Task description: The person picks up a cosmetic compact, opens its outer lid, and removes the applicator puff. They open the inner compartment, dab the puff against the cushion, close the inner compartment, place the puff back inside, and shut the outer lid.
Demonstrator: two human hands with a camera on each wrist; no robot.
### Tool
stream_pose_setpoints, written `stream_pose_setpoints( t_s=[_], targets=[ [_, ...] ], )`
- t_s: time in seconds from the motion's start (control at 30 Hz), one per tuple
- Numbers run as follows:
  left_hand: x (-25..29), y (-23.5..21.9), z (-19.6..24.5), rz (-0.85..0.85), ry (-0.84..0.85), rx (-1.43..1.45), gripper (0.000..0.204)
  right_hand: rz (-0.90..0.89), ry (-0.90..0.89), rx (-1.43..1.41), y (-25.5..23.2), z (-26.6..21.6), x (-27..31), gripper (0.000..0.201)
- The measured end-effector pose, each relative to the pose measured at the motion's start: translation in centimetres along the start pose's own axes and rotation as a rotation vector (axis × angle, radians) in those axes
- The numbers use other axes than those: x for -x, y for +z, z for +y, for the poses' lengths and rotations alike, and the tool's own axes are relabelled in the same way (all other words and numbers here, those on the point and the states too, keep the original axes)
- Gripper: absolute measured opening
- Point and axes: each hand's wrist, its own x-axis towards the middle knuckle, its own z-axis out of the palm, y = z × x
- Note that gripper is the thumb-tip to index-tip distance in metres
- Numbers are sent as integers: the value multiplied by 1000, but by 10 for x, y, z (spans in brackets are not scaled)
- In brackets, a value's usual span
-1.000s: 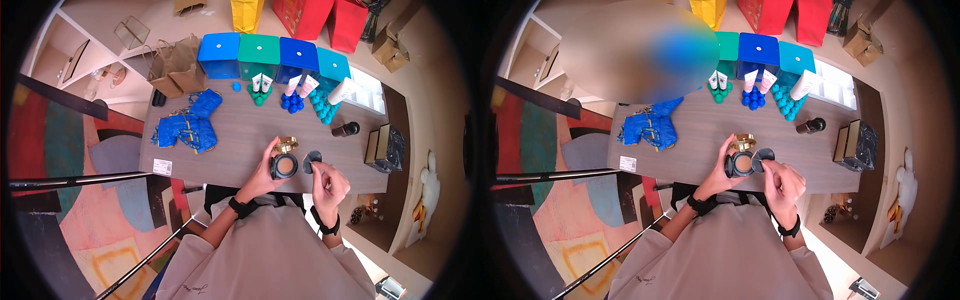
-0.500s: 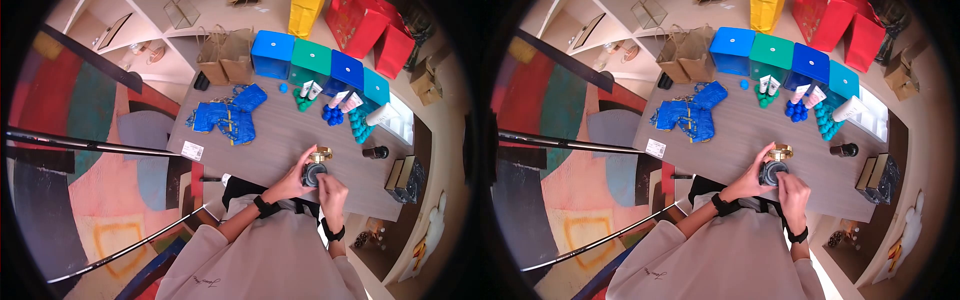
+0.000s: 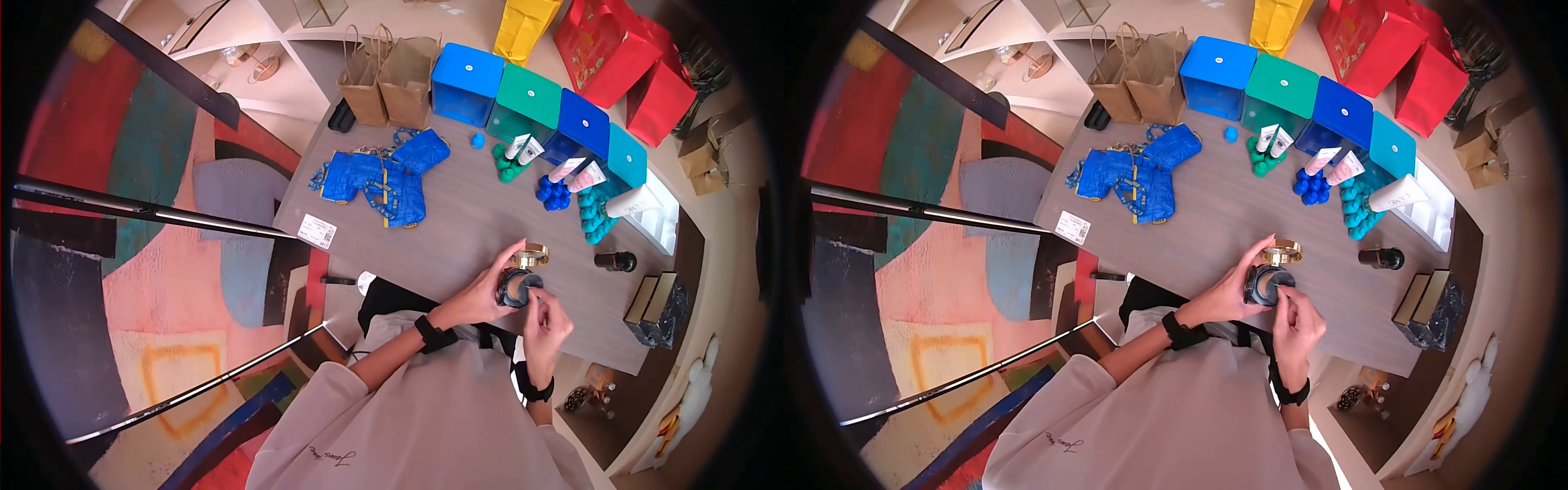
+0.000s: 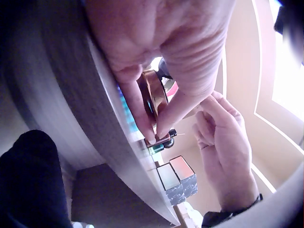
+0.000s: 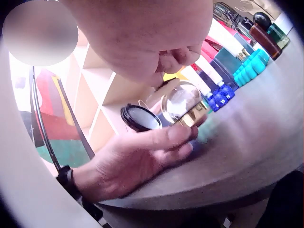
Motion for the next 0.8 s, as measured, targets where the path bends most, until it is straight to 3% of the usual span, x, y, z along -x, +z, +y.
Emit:
stream_pose_setpoints(
  t_s=[0.07,0.2,0.27,0.33,0.8],
  targets=[
    [1,-1,-1,-8,-79,-1,125,-131,-60,-18,12,11,0,10],
    [3,1,-2,-20,-49,42,125,16,-63,-27,-2,-8,5,9],
    [2,1,-1,-2,-47,33,124,2,-47,-14,0,-5,4,11],
    [2,0,0,-18,-49,27,124,-138,-35,3,12,8,1,11],
    [1,-2,3,-38,-71,18,121,-175,18,57,1,5,2,16]
  ],
)
